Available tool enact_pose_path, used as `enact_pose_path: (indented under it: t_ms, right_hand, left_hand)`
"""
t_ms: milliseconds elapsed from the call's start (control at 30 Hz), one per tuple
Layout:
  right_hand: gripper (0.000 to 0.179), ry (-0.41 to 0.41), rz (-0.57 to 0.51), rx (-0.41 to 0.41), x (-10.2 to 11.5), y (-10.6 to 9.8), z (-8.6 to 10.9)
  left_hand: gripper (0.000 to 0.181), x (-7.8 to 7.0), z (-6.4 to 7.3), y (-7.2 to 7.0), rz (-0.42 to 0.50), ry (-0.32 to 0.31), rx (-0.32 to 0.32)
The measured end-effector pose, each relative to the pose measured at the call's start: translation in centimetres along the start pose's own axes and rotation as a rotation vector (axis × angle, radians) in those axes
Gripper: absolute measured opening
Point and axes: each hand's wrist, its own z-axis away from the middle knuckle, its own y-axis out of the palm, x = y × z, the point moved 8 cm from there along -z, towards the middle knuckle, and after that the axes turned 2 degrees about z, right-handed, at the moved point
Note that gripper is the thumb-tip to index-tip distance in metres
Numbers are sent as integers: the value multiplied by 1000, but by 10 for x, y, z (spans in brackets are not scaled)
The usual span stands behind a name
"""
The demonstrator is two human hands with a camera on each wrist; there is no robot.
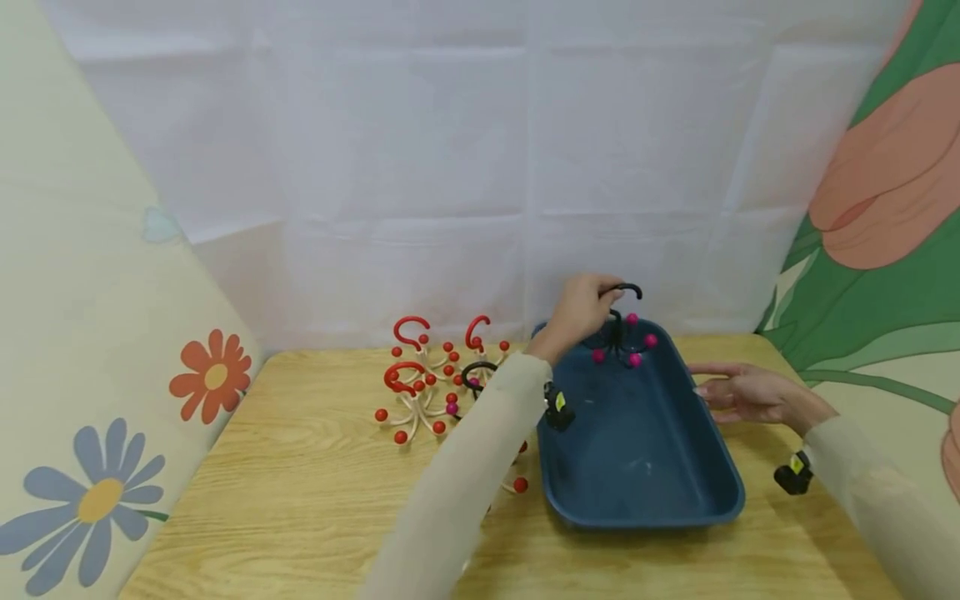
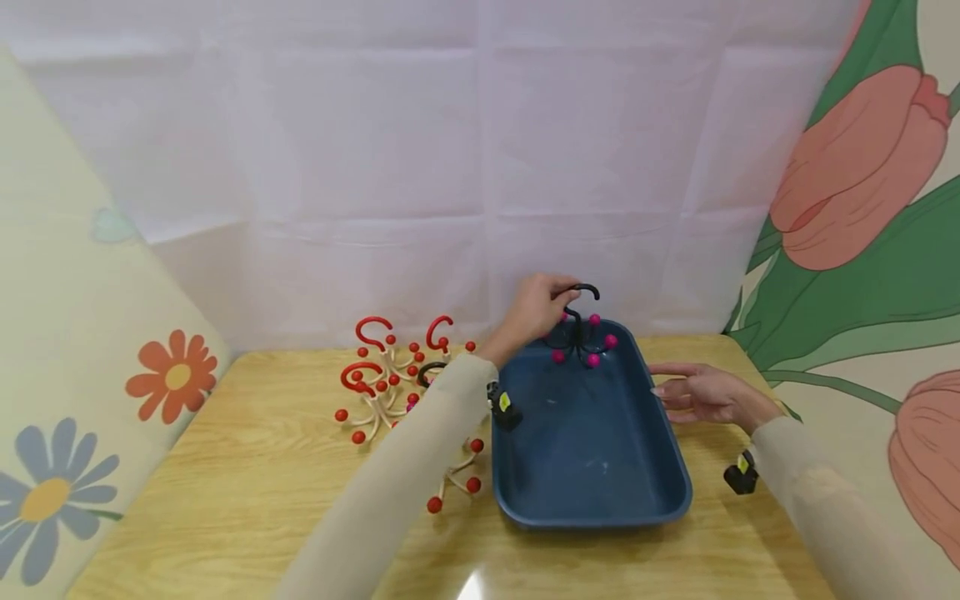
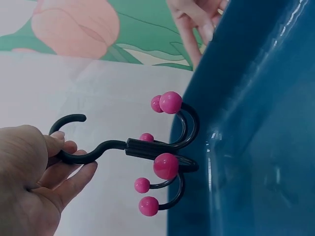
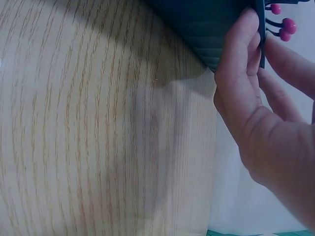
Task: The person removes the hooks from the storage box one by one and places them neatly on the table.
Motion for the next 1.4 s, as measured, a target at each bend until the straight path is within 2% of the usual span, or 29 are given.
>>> enact_pose_path:
  t_ms: [133, 333, 500, 833, 1033, 1400]
  right_hand:
    - [40, 1, -5, 0, -1, 1, -1]
    - [42, 1, 8, -2, -1, 1, -3]
    - [48, 1, 17, -7, -2, -2, -4]
    - [56, 12, 28, -27, -3, -6, -6]
    - [50, 1, 23, -23, -1, -6, -7]
    - [42, 3, 6, -24, -1, -2, -5]
  left_hand:
    - [30, -4, 1, -12, -8, 26, -20]
    - [33, -10, 7, -31, 12, 35, -12]
    - [33, -19, 13, -49, -25, 77, -19]
    - [32, -32, 27, -75, -31, 86, 36]
    - [31, -30, 40, -93, -10, 106, 25]
    - [29, -18, 75, -119, 31, 93, 42]
